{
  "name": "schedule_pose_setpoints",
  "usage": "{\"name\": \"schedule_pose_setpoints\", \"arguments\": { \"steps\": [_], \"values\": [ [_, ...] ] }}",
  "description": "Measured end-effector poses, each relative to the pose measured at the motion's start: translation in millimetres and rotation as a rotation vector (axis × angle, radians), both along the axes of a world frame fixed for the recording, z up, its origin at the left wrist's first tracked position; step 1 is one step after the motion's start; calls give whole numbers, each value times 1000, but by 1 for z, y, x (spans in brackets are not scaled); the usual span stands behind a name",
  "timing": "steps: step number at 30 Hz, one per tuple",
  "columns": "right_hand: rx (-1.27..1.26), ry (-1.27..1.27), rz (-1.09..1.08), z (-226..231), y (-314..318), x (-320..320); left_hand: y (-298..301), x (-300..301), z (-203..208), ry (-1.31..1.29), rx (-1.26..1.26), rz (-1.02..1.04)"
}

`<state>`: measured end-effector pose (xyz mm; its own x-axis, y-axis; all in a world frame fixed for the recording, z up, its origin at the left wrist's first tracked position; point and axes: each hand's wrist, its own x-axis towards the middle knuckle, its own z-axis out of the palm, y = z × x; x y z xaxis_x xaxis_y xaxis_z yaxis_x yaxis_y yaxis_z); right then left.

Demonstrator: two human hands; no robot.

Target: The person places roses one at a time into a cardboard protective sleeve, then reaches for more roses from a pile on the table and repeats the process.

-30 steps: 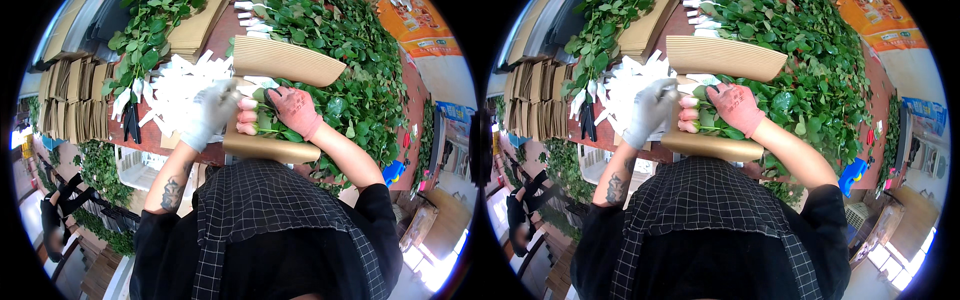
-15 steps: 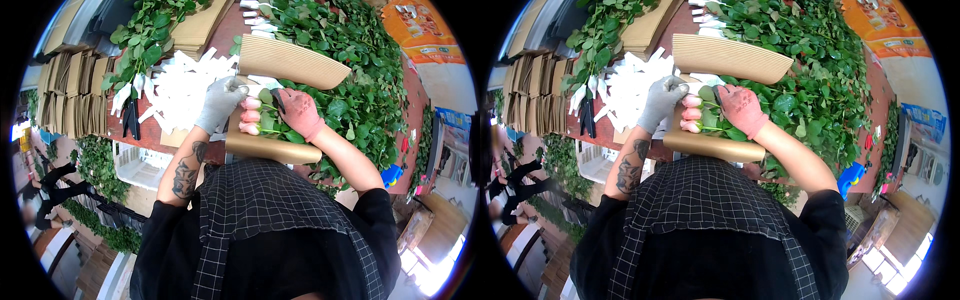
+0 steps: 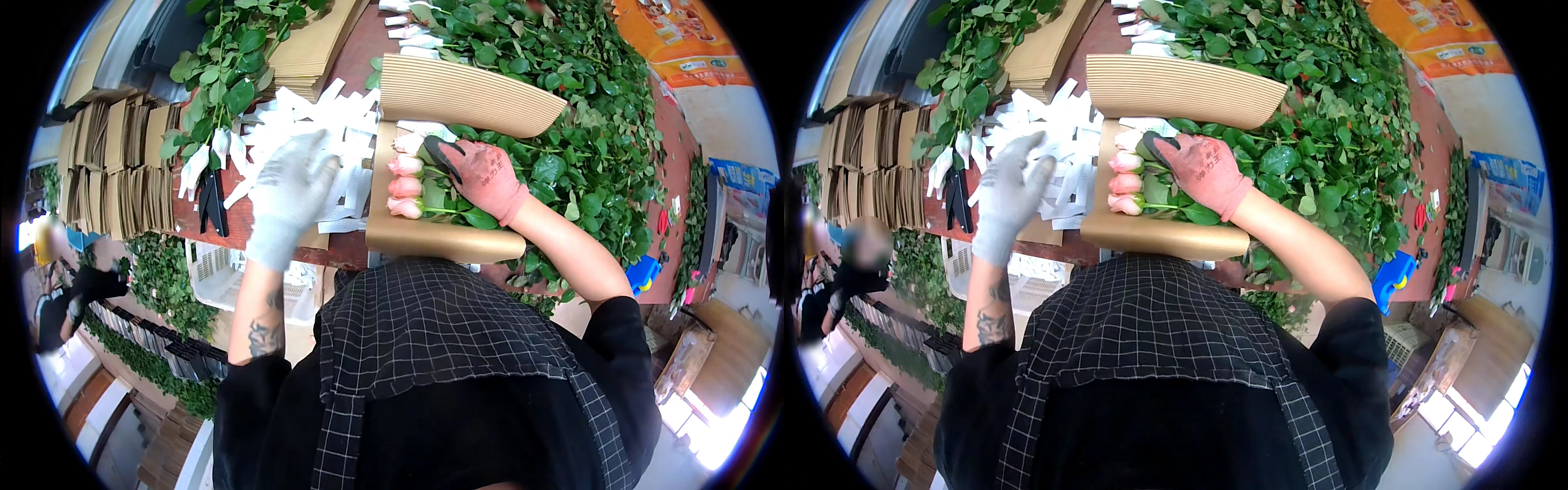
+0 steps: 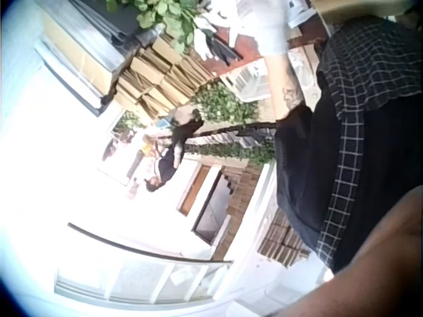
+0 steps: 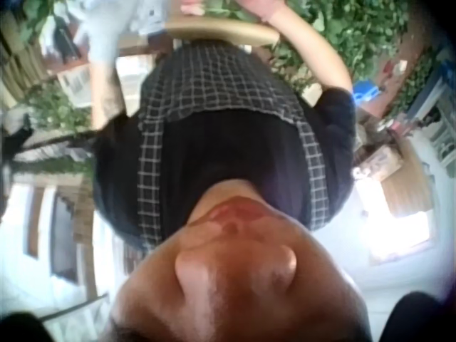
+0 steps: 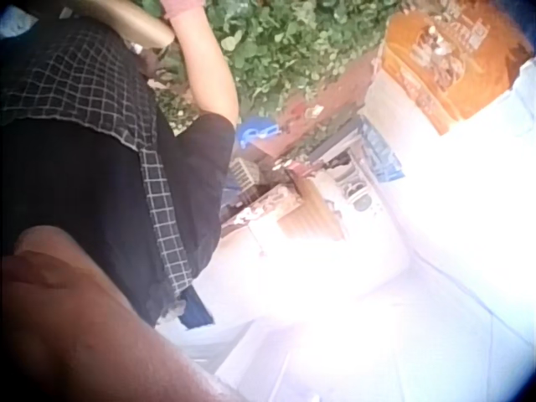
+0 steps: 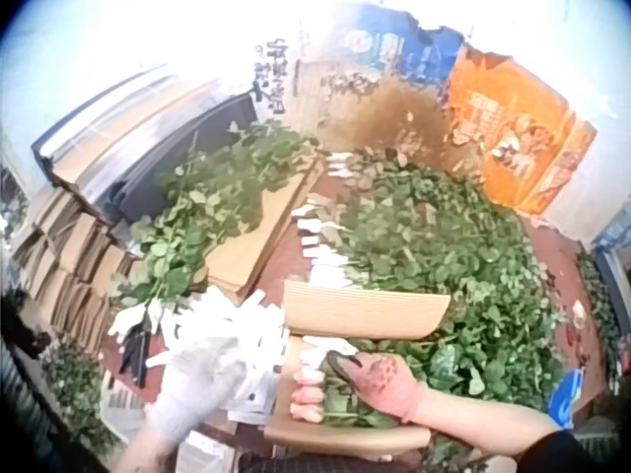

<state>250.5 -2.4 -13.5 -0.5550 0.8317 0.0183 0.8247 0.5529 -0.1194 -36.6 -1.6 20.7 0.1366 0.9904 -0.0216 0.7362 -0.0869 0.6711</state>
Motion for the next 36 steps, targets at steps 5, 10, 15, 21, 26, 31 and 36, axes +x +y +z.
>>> {"name": "schedule_pose_setpoints", "arguments": {
  "steps": [5, 10, 15, 21, 26, 31, 36],
  "values": [
    [3, 16, 77, -2, 1, 4, -11, 61, 7, 120, 219, -462],
    [23, 206, -51, 30, 4, 1, -14, 78, -10, 261, 159, -559],
    [49, -98, -123, 33, 14, -12, -11, 79, -3, 287, 48, -610],
    [136, -66, -71, 3, 21, -13, -13, 78, -3, 250, 23, -593],
    [174, -86, -2, -1, 25, -18, -14, 78, -2, 258, -13, -594],
    [213, -110, 22, 6, 24, -26, -16, 81, -4, 262, 31, -572],
    [154, -171, 1, 17, 20, -30, -7, 70, -9, 159, 43, -556]
  ]
}}
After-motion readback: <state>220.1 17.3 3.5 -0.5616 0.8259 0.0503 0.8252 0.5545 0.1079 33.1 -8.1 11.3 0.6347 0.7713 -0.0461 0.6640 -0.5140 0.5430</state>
